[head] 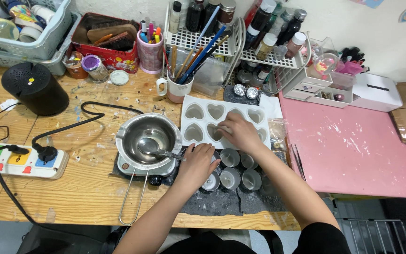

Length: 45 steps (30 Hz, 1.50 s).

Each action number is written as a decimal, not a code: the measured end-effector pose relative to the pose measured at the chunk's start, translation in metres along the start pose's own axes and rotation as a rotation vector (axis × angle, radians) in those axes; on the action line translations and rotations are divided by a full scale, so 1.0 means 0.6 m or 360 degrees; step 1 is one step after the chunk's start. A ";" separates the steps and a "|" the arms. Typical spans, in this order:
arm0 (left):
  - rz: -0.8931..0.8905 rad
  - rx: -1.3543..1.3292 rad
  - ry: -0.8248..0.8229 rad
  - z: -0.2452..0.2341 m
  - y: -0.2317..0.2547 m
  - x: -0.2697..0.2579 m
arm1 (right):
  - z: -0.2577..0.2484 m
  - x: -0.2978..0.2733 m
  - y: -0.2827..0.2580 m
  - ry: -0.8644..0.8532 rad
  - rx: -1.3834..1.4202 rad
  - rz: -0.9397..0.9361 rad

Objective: Insert candle wicks into metal sustainers and place them into small candle tins.

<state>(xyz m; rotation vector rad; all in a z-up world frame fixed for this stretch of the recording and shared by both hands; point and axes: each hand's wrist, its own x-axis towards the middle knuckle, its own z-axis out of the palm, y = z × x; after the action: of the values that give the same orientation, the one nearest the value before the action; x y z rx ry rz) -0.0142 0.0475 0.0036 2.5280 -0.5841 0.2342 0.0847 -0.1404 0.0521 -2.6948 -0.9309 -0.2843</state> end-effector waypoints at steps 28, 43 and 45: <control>0.0139 -0.0052 0.0085 0.000 0.034 0.007 | -0.088 -0.377 0.048 0.0288 -0.0319 0.0745; 0.0147 -0.0085 0.0088 0.003 0.037 0.011 | -0.084 -0.388 0.041 0.0534 -0.0044 0.0918; 0.0211 -0.0144 0.0144 0.002 0.039 0.010 | -0.093 -0.381 0.029 0.0654 0.0150 0.0954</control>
<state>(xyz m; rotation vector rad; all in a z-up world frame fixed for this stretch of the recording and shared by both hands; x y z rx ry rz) -0.0193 0.0264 0.0149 2.3811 -0.7108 0.3604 -0.0869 -0.3021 0.0390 -2.5344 -0.0118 -0.6046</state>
